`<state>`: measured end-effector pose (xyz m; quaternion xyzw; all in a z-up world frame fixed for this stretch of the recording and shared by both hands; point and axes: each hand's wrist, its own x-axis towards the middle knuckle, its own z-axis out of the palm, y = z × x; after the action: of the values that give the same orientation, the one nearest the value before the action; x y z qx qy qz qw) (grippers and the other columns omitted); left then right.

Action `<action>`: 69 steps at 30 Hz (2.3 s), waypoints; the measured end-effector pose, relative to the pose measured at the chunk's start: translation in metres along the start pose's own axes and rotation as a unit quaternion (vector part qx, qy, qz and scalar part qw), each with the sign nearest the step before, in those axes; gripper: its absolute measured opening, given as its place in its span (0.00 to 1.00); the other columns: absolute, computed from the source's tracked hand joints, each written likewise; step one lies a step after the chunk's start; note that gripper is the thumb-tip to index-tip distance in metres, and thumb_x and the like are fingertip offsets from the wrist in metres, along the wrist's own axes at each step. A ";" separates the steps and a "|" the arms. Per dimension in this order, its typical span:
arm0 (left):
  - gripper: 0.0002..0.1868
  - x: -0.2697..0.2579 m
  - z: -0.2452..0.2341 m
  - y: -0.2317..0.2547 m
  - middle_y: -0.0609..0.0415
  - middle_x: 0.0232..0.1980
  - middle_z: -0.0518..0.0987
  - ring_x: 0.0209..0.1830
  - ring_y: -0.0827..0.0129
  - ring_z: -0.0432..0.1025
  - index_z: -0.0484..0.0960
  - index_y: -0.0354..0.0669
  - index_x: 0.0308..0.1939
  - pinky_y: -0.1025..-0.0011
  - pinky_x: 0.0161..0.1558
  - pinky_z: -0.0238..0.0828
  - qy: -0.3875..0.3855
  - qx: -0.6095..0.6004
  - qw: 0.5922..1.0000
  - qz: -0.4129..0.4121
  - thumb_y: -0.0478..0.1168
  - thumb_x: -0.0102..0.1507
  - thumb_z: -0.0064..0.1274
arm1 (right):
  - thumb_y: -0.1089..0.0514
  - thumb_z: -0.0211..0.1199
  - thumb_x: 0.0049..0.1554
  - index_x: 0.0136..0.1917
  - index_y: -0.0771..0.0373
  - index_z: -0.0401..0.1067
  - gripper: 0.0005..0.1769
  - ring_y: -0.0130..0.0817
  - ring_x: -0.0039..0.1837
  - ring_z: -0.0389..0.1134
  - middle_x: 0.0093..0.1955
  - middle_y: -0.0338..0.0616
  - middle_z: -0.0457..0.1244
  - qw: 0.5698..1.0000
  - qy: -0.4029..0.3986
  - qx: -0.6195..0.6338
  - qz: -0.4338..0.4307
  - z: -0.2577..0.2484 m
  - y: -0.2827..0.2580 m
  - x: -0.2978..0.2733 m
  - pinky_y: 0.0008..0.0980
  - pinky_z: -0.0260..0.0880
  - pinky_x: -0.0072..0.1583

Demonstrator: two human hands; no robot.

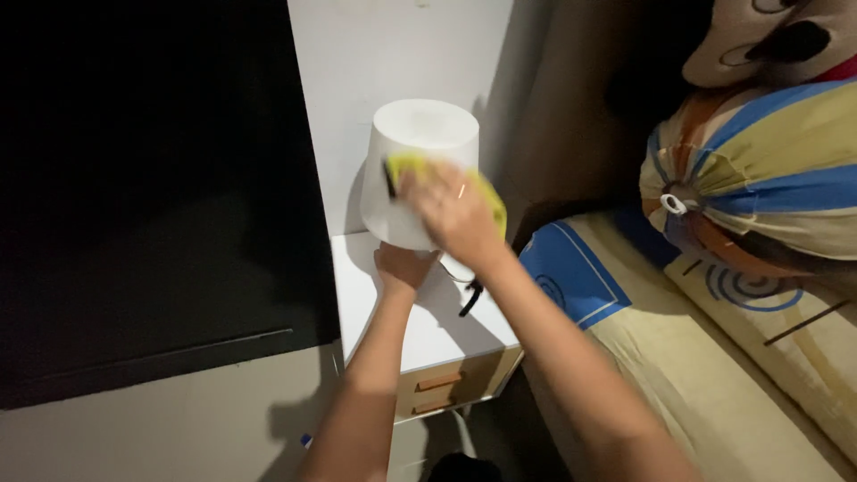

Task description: Organize a nightstand drawer and clean the surface and lamp with a spray and cloth.

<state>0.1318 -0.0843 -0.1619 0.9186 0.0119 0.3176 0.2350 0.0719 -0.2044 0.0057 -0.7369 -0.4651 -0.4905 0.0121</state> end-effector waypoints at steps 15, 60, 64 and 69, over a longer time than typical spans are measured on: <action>0.38 0.020 0.039 -0.021 0.44 0.60 0.77 0.58 0.50 0.72 0.72 0.46 0.65 0.56 0.55 0.71 -0.124 -0.053 0.990 -0.040 0.63 0.58 0.57 | 0.62 0.62 0.58 0.65 0.59 0.76 0.21 0.46 0.77 0.60 0.70 0.42 0.64 0.999 0.011 0.030 0.026 -0.016 0.009 -0.001 0.51 0.61 0.73; 0.22 -0.019 0.036 -0.021 0.46 0.51 0.83 0.50 0.54 0.75 0.83 0.38 0.51 0.55 0.56 0.68 0.034 0.065 0.997 -0.003 0.55 0.68 0.55 | 0.64 0.55 0.61 0.67 0.58 0.74 0.21 0.44 0.81 0.55 0.76 0.42 0.61 0.998 0.008 0.006 0.063 -0.018 -0.029 0.026 0.52 0.56 0.79; 0.22 -0.008 0.063 -0.040 0.48 0.52 0.87 0.50 0.59 0.80 0.86 0.42 0.50 0.63 0.57 0.75 -0.207 0.019 0.977 -0.039 0.56 0.76 0.46 | 0.61 0.56 0.57 0.64 0.62 0.75 0.22 0.48 0.79 0.57 0.72 0.47 0.62 0.996 -0.026 -0.040 0.076 -0.012 -0.030 0.031 0.52 0.57 0.76; 0.22 -0.020 0.059 -0.040 0.40 0.61 0.79 0.52 0.53 0.79 0.74 0.34 0.65 0.58 0.49 0.78 0.228 0.069 0.957 0.165 0.44 0.71 0.43 | 0.59 0.58 0.58 0.63 0.66 0.74 0.20 0.49 0.79 0.58 0.72 0.50 0.62 0.994 -0.093 0.040 0.033 0.037 -0.067 -0.036 0.51 0.59 0.78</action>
<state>0.1560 -0.0776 -0.2318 0.8248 -0.0646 0.5517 0.1059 0.0485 -0.1735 -0.0694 -0.7931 -0.4588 -0.4003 0.0144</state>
